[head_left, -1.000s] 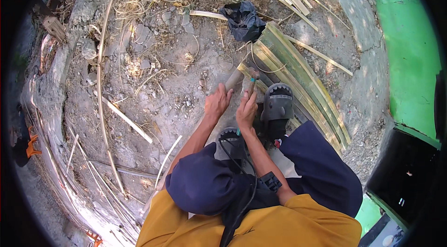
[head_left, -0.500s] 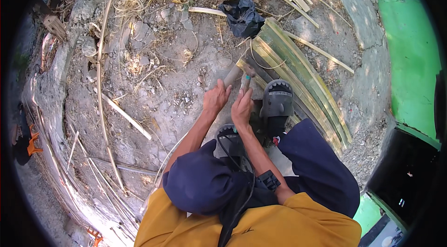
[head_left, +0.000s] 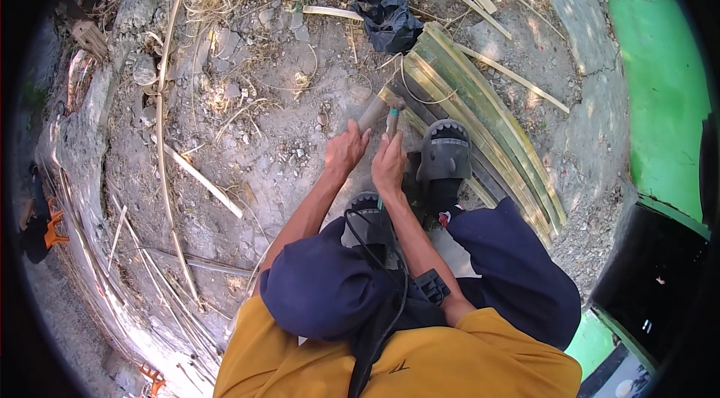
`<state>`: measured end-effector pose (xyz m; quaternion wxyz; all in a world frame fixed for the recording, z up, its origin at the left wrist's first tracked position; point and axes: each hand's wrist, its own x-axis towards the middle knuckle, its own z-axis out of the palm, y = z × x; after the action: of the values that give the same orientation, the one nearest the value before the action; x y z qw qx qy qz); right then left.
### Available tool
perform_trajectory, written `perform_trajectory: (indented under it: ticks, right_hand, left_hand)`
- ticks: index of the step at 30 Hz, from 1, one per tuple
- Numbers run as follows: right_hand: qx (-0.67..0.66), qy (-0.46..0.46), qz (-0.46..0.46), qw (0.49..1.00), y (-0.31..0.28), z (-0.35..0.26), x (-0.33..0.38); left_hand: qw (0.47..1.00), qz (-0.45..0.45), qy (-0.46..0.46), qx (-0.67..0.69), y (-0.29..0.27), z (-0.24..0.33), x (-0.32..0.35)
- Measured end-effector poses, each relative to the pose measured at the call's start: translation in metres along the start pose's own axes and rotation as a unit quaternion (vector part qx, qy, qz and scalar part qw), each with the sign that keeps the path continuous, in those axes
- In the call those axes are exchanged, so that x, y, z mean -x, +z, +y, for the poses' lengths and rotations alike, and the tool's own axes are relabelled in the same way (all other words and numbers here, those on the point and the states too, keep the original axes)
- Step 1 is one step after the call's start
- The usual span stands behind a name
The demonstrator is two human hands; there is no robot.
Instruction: The person assembles a bamboo mat by hand and using a hammer. The person aligns bamboo strips together, inserts a cross-piece, and hammers small nails to secure the strips into a mat structure.
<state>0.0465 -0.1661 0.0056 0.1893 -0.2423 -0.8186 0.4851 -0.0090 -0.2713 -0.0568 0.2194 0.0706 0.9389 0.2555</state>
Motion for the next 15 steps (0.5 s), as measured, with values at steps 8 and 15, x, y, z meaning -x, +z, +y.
perform_trajectory:
  ticks: [8,15]
  right_hand:
    - [0.06,-0.001,-0.088,0.994,0.001,0.008,-0.005]
    - [0.162,0.051,-0.163,0.972,-0.003,-0.005,-0.014]
  left_hand:
    - [1.0,0.002,-0.001,-0.004,-0.001,0.002,0.003]
    - [1.0,0.019,0.01,-0.004,-0.001,-0.001,0.0]
